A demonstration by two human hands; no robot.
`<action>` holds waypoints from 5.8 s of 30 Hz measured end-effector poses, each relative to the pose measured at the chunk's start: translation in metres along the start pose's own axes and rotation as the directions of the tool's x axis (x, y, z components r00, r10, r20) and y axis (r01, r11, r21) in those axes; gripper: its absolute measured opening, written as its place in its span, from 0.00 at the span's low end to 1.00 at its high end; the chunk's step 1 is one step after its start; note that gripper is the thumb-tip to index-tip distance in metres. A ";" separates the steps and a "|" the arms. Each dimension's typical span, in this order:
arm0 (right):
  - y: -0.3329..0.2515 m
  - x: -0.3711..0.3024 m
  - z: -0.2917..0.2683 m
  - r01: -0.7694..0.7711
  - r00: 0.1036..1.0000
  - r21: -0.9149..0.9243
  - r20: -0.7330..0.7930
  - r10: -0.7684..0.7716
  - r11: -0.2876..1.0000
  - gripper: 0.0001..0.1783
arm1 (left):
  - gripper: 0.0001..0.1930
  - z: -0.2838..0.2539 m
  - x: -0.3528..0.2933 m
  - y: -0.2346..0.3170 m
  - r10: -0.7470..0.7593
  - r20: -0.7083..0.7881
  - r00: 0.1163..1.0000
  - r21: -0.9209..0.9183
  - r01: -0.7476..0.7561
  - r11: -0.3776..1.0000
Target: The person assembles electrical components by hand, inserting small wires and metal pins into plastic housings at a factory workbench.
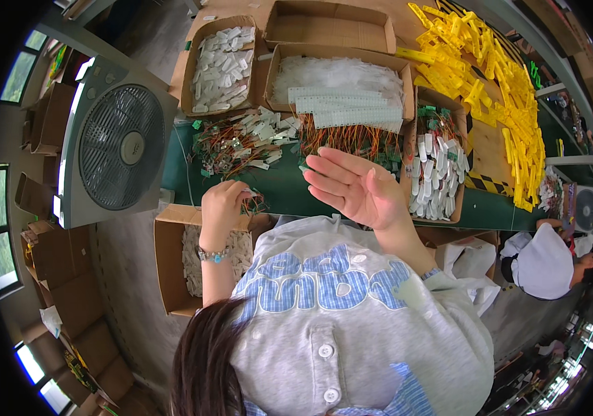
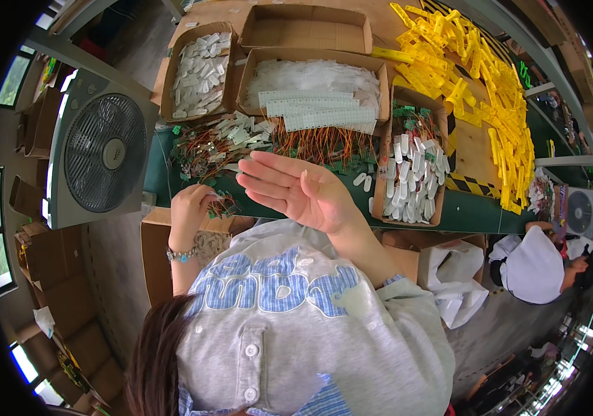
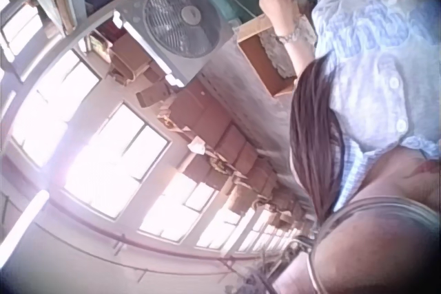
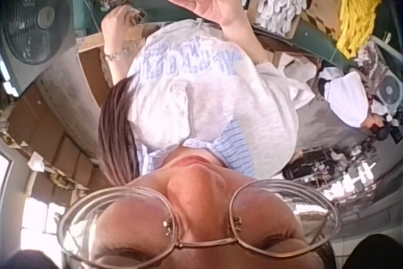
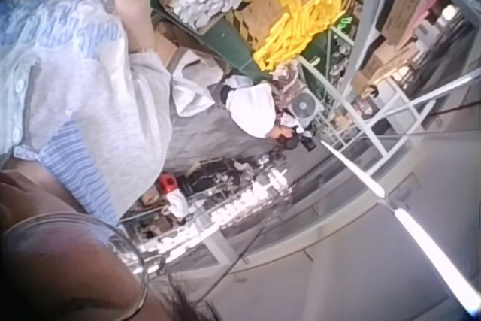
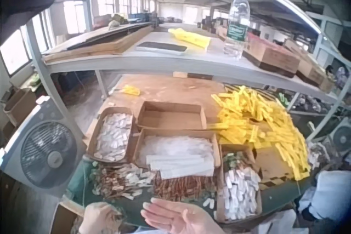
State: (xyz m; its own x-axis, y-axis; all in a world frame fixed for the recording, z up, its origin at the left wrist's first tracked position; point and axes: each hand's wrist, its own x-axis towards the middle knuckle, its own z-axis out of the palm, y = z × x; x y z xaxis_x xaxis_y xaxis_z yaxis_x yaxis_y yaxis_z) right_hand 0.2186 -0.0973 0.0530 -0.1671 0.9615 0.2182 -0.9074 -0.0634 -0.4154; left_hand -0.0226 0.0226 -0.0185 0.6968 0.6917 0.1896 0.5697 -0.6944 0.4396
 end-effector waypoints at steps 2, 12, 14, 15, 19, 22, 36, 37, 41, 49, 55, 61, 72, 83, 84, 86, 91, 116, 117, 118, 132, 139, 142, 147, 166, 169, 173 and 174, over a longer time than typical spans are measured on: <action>-0.004 -0.009 0.005 0.009 1.000 -0.002 0.012 -0.009 1.000 0.38 | 0.03 0.001 0.007 0.006 0.026 0.004 1.000 0.012 -0.026 1.000; -0.020 -0.039 0.010 0.095 0.992 0.031 0.085 -0.097 0.995 0.35 | 0.04 0.006 0.025 0.029 0.102 0.036 0.994 -0.004 -0.102 0.995; -0.024 -0.043 0.012 0.092 0.995 0.029 0.028 -0.093 0.995 0.36 | 0.04 0.008 0.026 0.032 0.106 0.040 0.994 -0.004 -0.106 0.994; -0.025 -0.046 0.012 0.098 0.995 0.030 0.012 -0.099 0.995 0.36 | 0.04 0.009 0.026 0.032 0.106 0.051 0.993 0.002 -0.106 0.994; -0.030 -0.053 0.009 0.143 0.990 -0.016 -0.005 -0.143 0.990 0.35 | 0.04 0.014 0.027 0.038 0.095 0.049 0.994 -0.015 -0.094 0.995; -0.033 -0.059 0.006 0.150 0.988 -0.004 -0.035 -0.150 0.989 0.34 | 0.04 0.021 0.025 0.039 0.085 0.045 0.995 -0.018 -0.084 0.996; -0.077 -0.122 -0.038 -0.636 0.632 -0.692 -0.214 -0.745 -0.341 0.08 | 0.05 0.037 0.030 0.048 0.087 0.085 0.993 -0.026 -0.085 0.996; -0.081 -0.128 -0.044 -0.488 0.623 -0.730 0.092 -0.777 -0.479 0.08 | 0.05 0.037 0.029 0.048 0.061 0.103 0.993 -0.027 -0.058 0.998; -0.091 -0.153 -0.022 -0.867 0.240 -0.484 -0.615 -0.751 0.120 0.09 | 0.04 0.044 0.028 0.042 0.048 0.130 0.990 -0.027 -0.045 0.999; -0.071 -0.157 -0.046 -0.798 0.397 -0.602 -0.497 -0.772 -0.023 0.07 | 0.04 0.049 0.034 0.042 0.093 0.120 0.988 -0.043 -0.089 0.995; -0.038 -0.098 -0.057 -0.401 0.533 -0.898 -0.391 -0.751 0.184 0.10 | 0.15 0.056 0.042 0.059 0.092 0.120 0.989 -0.053 -0.086 0.995; -0.022 -0.064 -0.084 -0.261 0.827 -0.740 0.160 -0.540 -0.619 0.18 | 0.17 0.061 0.043 0.076 0.101 0.139 0.985 -0.126 -0.083 0.988; 0.029 -0.022 -0.096 -0.432 0.888 -0.892 -0.447 -0.112 0.134 0.13 | 0.17 0.065 0.040 0.079 0.001 0.028 1.000 -0.262 0.006 0.965; 0.038 -0.037 -0.117 -0.297 0.909 -0.948 -0.243 -0.339 -0.116 0.08 | 0.19 0.002 0.046 0.039 -0.530 -0.274 0.802 -0.848 0.058 0.526; 0.035 -0.040 -0.120 -0.333 0.887 -0.939 -0.279 -0.367 -0.090 0.08 | 0.10 -0.006 0.048 0.040 -0.645 -0.294 0.705 -0.889 0.046 0.455; 0.029 -0.043 -0.121 -0.371 0.859 -0.927 -0.324 -0.396 -0.046 0.09 | 0.05 -0.012 0.025 -0.006 -0.754 -0.109 0.648 -0.945 0.169 0.281; 0.018 -0.053 -0.123 -0.429 0.818 -0.903 -0.397 -0.416 0.019 0.08 | 0.09 -0.005 0.012 -0.022 -0.812 -0.014 0.583 -0.986 0.125 0.107; 0.010 -0.061 -0.122 -0.488 0.808 -0.873 -0.447 -0.384 -0.010 0.08 | 0.54 -0.042 0.001 0.027 -0.188 -0.103 0.977 -0.889 -0.175 -0.423; 0.010 -0.061 -0.122 -0.493 0.805 -0.870 -0.454 -0.382 -0.004 0.08 | 0.55 -0.046 0.001 0.031 -0.091 -0.152 0.984 -0.883 -0.177 -0.435; 0.011 -0.062 -0.122 -0.500 0.804 -0.866 -0.462 -0.373 -0.006 0.08 | 0.56 -0.050 0.000 0.035 0.004 -0.202 0.979 -0.876 -0.178 -0.449; 0.016 -0.061 -0.133 -0.493 0.808 -0.869 -0.473 -0.353 0.037 0.08 | 0.57 -0.070 0.000 0.054 0.469 -0.402 0.787 -0.845 -0.121 -0.521; 0.015 -0.063 -0.122 -0.503 0.810 -0.864 -0.486 -0.329 0.037 0.07 | 0.49 -0.075 -0.007 0.061 0.244 -0.325 0.914 -0.873 -0.192 -0.448; 0.017 -0.064 -0.123 -0.508 0.801 -0.861 -0.487 -0.347 0.035 0.07 | 0.10 -0.075 -0.002 0.065 -0.358 0.000 0.934 -1.000 0.004 0.010; 0.019 -0.064 -0.125 -0.459 0.818 -0.887 -0.443 -0.367 0.046 0.07 | 0.11 -0.040 0.009 0.041 -0.435 -0.042 0.900 -0.999 -0.052 -0.012; 0.003 -0.023 -0.050 -0.194 0.947 -0.979 -0.172 -0.270 -0.057 0.11 | 0.12 0.005 0.050 0.089 0.170 0.140 0.976 -0.151 -0.149 0.977; -0.001 -0.024 -0.047 0.078 0.902 -0.966 -0.037 -0.429 0.247 0.32 | 0.11 0.003 0.047 0.085 0.109 0.074 0.991 -0.142 -0.098 0.985; -0.029 -0.024 -0.012 0.382 0.905 0.170 -0.266 -0.331 0.908 0.44 | 0.12 0.003 0.037 0.069 -0.033 0.047 0.998 -0.173 0.040 0.984; -0.032 -0.024 -0.001 0.385 0.903 0.168 -0.269 -0.334 0.907 0.44 | 0.12 0.004 0.034 0.066 -0.049 0.064 0.997 -0.200 0.061 0.978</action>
State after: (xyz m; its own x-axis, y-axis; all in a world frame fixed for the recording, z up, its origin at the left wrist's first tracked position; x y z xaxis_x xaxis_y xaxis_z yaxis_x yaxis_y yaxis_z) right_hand 0.2518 -0.1179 0.0602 0.2556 0.9618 0.0981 -0.9525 0.2679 -0.1447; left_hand 0.0405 -0.0004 0.0138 0.6944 0.7110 0.1110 0.5129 -0.5972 0.6167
